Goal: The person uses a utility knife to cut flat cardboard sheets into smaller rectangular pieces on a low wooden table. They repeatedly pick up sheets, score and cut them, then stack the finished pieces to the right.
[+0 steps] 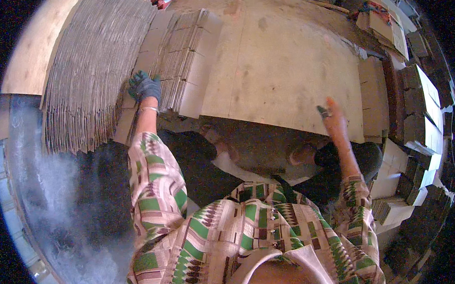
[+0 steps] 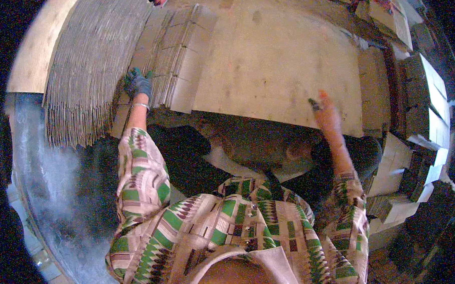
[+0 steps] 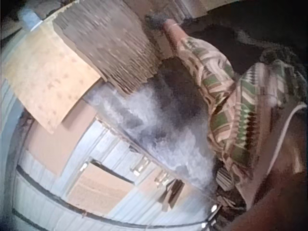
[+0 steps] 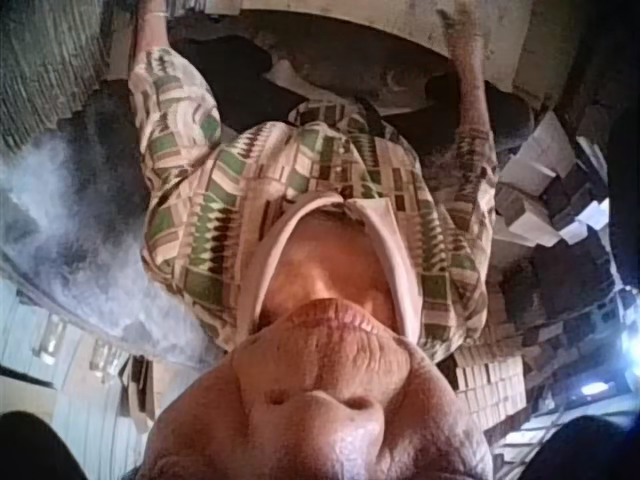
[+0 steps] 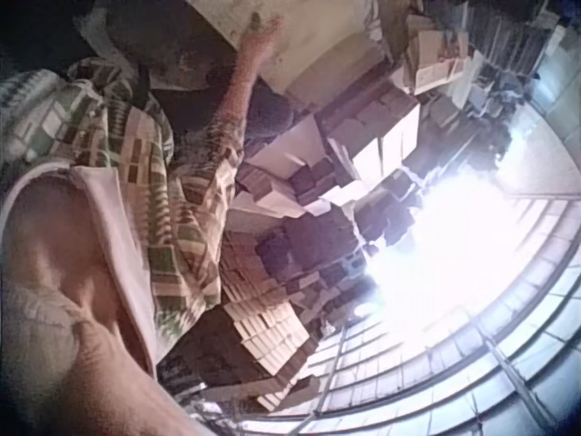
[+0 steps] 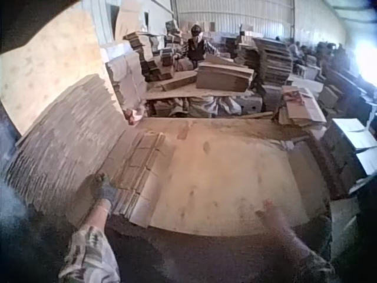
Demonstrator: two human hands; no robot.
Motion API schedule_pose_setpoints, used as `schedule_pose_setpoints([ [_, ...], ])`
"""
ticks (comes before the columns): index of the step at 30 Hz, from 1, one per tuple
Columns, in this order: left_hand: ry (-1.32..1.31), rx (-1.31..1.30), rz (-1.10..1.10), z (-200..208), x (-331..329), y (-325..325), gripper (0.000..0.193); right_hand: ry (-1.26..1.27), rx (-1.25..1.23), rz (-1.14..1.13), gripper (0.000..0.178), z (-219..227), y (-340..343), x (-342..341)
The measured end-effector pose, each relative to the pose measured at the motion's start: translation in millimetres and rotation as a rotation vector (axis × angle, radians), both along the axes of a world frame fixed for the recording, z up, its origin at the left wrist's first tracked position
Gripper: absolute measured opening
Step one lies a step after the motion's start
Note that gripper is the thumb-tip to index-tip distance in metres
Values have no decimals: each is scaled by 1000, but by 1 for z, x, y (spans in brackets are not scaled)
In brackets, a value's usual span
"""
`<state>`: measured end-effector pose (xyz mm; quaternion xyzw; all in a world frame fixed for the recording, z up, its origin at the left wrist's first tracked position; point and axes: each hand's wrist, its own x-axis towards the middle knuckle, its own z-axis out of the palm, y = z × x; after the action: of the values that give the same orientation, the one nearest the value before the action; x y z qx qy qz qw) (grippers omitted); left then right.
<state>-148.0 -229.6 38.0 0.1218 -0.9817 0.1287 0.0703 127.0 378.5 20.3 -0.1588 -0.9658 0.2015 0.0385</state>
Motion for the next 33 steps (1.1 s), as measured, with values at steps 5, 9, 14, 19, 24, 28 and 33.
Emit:
schedule_pose_setpoints([
  [5, -60, -15, -236, 2, 91, 99, 98, -123, 692, -215, 69, 18, 133, 28],
  [9, -60, 50, -200, -38, 102, 76, 78, -472, 695, -309, 53, 47, 172, 35],
  [14, 169, 338, -272, -44, 91, 73, 37, -66, 731, -326, 38, 32, 210, 47],
  [19, -37, 607, -152, 19, 110, 142, 32, 201, -28, -442, 44, 60, 139, 19],
  [24, 58, 918, -513, -37, 143, 199, 34, 460, -258, 69, 81, 63, -59, -19],
  [28, -126, 892, -609, -49, 170, 269, 32, 415, -203, 296, 94, 43, -116, -27],
  [33, -247, 815, -631, -58, 187, 290, 29, 146, -8, 413, 95, 4, -118, -27],
])
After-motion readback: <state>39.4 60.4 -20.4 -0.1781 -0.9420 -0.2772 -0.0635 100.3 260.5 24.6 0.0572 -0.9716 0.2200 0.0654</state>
